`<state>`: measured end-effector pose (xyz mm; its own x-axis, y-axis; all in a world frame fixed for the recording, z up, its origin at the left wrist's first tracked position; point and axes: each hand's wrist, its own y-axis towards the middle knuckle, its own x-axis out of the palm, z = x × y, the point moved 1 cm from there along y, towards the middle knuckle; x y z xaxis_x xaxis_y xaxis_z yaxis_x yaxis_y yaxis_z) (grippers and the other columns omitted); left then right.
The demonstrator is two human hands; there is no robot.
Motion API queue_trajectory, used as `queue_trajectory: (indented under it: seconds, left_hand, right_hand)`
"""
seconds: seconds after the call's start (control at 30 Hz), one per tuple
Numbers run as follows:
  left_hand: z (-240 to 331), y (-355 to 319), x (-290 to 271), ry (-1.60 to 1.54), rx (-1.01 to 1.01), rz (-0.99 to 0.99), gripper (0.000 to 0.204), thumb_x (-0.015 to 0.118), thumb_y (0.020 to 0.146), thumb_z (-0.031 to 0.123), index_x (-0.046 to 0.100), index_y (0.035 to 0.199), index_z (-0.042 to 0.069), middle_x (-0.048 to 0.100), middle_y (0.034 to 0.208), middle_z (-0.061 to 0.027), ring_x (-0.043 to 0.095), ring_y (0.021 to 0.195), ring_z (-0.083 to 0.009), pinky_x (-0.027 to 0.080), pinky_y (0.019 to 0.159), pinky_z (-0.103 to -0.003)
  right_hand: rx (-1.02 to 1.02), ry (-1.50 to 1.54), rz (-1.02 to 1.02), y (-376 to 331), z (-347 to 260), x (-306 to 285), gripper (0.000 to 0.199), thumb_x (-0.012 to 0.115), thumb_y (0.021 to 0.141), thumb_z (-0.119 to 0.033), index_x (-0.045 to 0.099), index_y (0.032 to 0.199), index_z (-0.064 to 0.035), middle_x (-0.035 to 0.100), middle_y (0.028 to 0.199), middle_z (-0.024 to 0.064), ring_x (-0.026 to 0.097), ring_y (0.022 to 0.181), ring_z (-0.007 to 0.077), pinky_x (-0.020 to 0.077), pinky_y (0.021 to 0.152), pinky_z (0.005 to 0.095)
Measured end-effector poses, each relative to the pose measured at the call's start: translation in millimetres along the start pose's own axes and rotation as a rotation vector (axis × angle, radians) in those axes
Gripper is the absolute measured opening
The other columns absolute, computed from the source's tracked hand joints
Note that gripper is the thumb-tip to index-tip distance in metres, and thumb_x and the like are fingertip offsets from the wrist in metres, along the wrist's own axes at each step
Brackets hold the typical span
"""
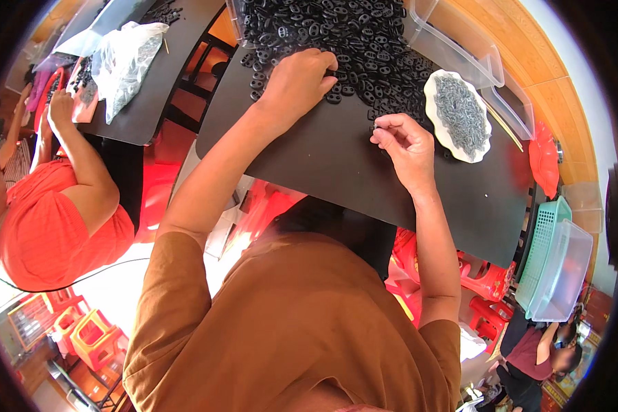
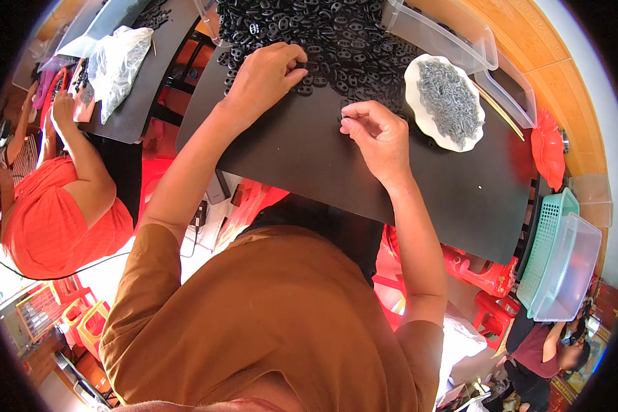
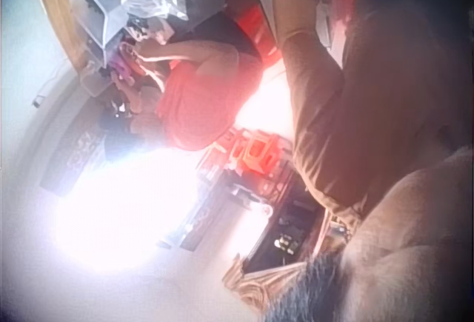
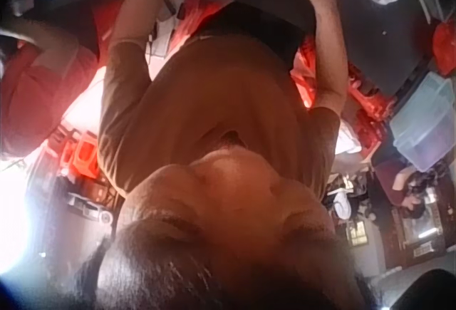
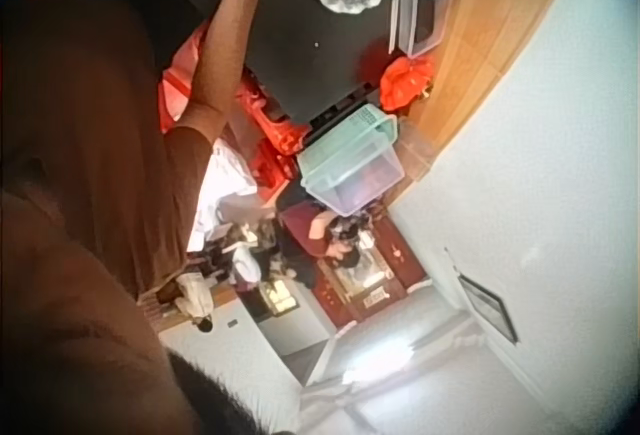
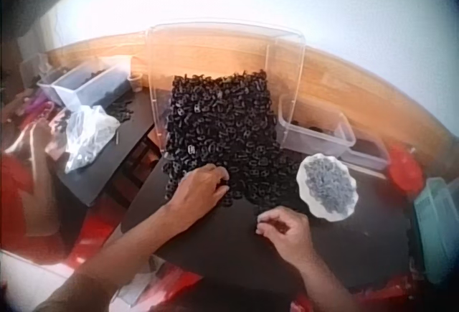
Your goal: The person sits at a table and repeatedly picks up small black plastic rings and metal pins to assemble them by hand. They insert the pins into the rings and place the finished units into a white bowl. The task involves repetitive manual assembly of small hardware components.
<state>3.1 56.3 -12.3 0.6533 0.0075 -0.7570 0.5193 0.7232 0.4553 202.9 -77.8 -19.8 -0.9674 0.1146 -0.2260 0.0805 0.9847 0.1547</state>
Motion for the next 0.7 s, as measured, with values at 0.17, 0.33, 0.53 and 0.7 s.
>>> queue_trajectory:
  seconds: [0.17, 0.33, 0.53, 0.7]
  left_hand:
    - [12, -13, -14, -0.453, -0.181, -0.053, 0.012, 0.072, 0.084, 0.006, 0.066, 0.091, -0.001, 0.065, 0.081, -0.0070, 0.064, 0.070, -0.0148, 0.052, 0.067, -0.027]
    - [21, -42, -10, -0.421, -0.090, -0.102, 0.011, 0.072, 0.082, 0.002, 0.067, 0.091, -0.001, 0.066, 0.083, -0.0071, 0.065, 0.074, -0.0156, 0.052, 0.067, -0.028]
    - [14, -57, -10, -0.388, 0.021, -0.080, 0.011, 0.072, 0.082, 0.001, 0.067, 0.092, -0.002, 0.066, 0.087, -0.0083, 0.065, 0.073, -0.0162, 0.053, 0.067, -0.028]
    - [25, -54, -25, -0.413, -0.155, -0.139, 0.015, 0.072, 0.082, 0.005, 0.068, 0.096, -0.001, 0.066, 0.090, -0.0095, 0.065, 0.075, -0.0189, 0.053, 0.068, -0.030]
  right_hand:
    - [0.015, 0.071, -0.004, 1, 0, -1, 0.011, 0.067, 0.088, 0.001, 0.068, 0.098, -0.0006, 0.068, 0.088, 0.0031, 0.067, 0.077, 0.0100, 0.0537, 0.069, 0.0236]
    - [-0.026, 0.024, -0.003, 0, 0, 1, 0.011, 0.067, 0.087, 0.003, 0.068, 0.098, -0.0001, 0.068, 0.088, 0.0039, 0.067, 0.076, 0.0101, 0.0541, 0.068, 0.0235]
    - [-0.164, -0.132, 0.008, 0, -6, 6, 0.012, 0.067, 0.085, 0.006, 0.068, 0.095, 0.0009, 0.068, 0.086, 0.0052, 0.068, 0.074, 0.0111, 0.0550, 0.066, 0.0234]
    - [-0.186, -0.178, 0.008, -1, -5, 7, 0.013, 0.067, 0.084, 0.007, 0.068, 0.096, 0.0003, 0.068, 0.086, 0.0056, 0.068, 0.074, 0.0113, 0.0552, 0.065, 0.0231]
